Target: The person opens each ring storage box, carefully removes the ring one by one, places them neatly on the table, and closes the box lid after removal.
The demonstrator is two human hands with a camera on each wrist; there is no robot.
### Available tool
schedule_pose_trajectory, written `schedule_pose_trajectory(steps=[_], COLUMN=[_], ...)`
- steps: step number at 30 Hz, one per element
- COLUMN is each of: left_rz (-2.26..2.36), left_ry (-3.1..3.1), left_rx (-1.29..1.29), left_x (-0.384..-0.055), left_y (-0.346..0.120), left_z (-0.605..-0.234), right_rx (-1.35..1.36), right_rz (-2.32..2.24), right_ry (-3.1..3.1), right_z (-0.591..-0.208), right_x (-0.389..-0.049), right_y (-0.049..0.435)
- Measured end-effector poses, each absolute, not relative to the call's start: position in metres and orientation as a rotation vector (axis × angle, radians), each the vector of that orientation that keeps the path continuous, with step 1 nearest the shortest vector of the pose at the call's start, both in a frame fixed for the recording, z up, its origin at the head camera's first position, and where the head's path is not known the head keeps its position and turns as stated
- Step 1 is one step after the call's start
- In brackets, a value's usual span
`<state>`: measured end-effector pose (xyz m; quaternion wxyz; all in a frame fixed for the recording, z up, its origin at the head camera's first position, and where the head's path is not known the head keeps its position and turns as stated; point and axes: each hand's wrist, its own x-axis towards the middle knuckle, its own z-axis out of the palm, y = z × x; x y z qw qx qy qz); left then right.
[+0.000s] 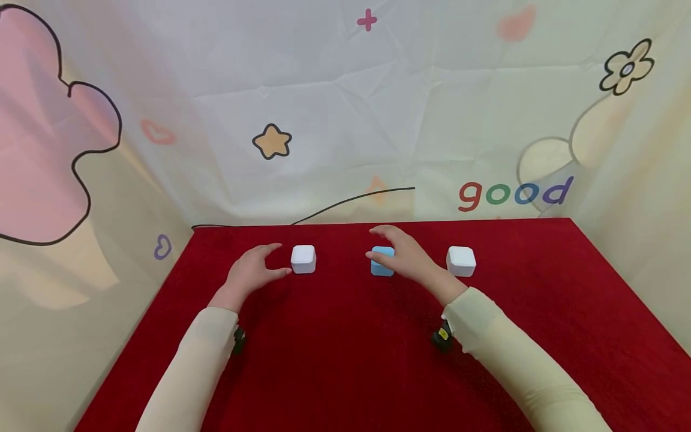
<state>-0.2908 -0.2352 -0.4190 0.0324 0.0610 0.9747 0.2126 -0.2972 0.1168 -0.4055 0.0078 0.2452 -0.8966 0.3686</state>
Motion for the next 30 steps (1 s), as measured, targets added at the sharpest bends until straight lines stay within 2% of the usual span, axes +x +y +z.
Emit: schedule_pose_trajectory(steps=[14, 30], left_rz=[0.822, 0.927], left_ry=[2.903, 2.818], left_rx=[0.196, 0.166], left_x=[-0.298, -0.310], left_y=[-0.236, -0.233], left_z=[-0.423, -0.435], right_rx=[0.720, 0.724], right_rz=[1.221, 1.102], right_ry=[-2.875, -2.954], right_z=[-0.406, -0.417], right_x=[-0.300, -0.312], right_y=[0.089, 0.060])
